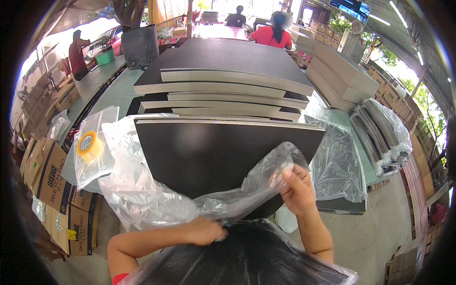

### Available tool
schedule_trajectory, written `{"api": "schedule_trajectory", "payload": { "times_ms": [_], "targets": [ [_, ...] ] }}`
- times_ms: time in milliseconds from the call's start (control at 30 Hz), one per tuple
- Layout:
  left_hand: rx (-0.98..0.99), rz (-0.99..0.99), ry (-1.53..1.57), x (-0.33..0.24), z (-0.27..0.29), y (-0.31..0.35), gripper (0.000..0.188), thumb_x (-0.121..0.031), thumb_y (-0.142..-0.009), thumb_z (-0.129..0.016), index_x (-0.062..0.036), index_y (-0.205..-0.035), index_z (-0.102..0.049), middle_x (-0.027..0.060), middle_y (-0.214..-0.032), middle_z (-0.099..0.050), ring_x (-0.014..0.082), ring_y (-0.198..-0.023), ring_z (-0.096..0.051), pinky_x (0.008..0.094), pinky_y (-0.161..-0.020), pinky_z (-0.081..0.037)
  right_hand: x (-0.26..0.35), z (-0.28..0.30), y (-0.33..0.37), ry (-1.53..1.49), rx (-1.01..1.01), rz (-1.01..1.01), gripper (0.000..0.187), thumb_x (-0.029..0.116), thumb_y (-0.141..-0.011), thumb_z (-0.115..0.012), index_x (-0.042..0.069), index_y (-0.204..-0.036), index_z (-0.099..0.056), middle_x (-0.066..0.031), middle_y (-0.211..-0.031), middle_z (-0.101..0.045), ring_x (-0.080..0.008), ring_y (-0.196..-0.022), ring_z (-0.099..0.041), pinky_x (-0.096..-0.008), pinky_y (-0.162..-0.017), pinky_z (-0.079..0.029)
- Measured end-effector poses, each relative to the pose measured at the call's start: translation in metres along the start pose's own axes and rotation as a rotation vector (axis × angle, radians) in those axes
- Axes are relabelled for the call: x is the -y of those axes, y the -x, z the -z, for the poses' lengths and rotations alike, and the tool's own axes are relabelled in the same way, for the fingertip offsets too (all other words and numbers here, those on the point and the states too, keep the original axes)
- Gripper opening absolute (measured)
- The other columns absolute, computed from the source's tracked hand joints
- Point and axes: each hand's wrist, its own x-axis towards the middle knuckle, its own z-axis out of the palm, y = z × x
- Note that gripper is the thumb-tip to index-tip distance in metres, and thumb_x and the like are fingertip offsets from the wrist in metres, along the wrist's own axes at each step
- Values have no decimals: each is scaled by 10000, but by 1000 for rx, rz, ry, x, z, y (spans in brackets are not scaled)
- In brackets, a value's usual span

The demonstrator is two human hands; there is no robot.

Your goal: The person wraps large rectangular panels with clear plastic film. They pull the film from a roll, cover the panel, and smooth the film over the surface. The person repeats this process for multiple panels, stacking the wrapped items on the table.

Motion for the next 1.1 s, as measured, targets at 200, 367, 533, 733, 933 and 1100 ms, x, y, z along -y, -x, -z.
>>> {"api": "schedule_trajectory", "payload": {
  "times_ms": [200, 367, 533, 733, 933, 1100],
  "targets": [
    [-494, 31, 292, 8, 53, 46, 271, -304, -769, -557, -34, -782, -568, 153, -699, -587, 307, -674, -585, 394, -600, -452, -13, 20, 2, 277, 58, -118, 104, 106, -743, -615, 16, -703, -578, -46, -704, -600, -87, -672, -547, -212, -620, -423],
    [-861, -24, 641, -31, 73, 26, 258, -260, -727, -644, -23, -774, -554, 79, -677, -559, 136, -654, -534, 291, -570, -413, -40, -16, 8, 117, 254, -242, 148, 112, -698, -673, 39, -662, -549, 10, -635, -556, -47, -596, -485, -196, -536, -377],
    [-745, 3, 1078, -32, 61, 28, 217, -223, -753, -632, -17, -776, -565, 12, -660, -536, 59, -662, -478, 236, -583, -395, -45, -21, 9, -204, 315, -296, 212, 222, -783, -596, 43, -692, -526, -1, -657, -517, -56, -607, -447, -220, -532, -350],
    [-935, 47, 887, -18, 54, 24, 224, -236, -746, -636, -25, -786, -574, -8, -640, -517, 53, -617, -452, 227, -544, -380, -50, -25, 17, 218, 409, -240, 219, 187, -737, -652, 3, -798, -551, -19, -680, -533, -68, -676, -488, -220, -594, -396],
    [-858, -249, 1156, -14, 67, 17, 381, -306, -697, -674, -2, -901, -569, 36, -764, -578, 117, -688, -513, 268, -615, -410, -40, -14, 20, 170, 665, -379, 221, 138, -788, -584, -5, -954, -560, -35, -810, -585, -76, -760, -523, -234, -657, -421],
    [-520, -29, 942, 4, 45, 20, 240, -209, -710, -646, -11, -836, -594, 63, -712, -591, 110, -681, -528, 285, -624, -412, -42, 3, 15, 203, 732, -358, 259, 135, -793, -576, -14, -1001, -536, -27, -819, -570, -78, -755, -517, -228, -680, -419]
  ]
}}
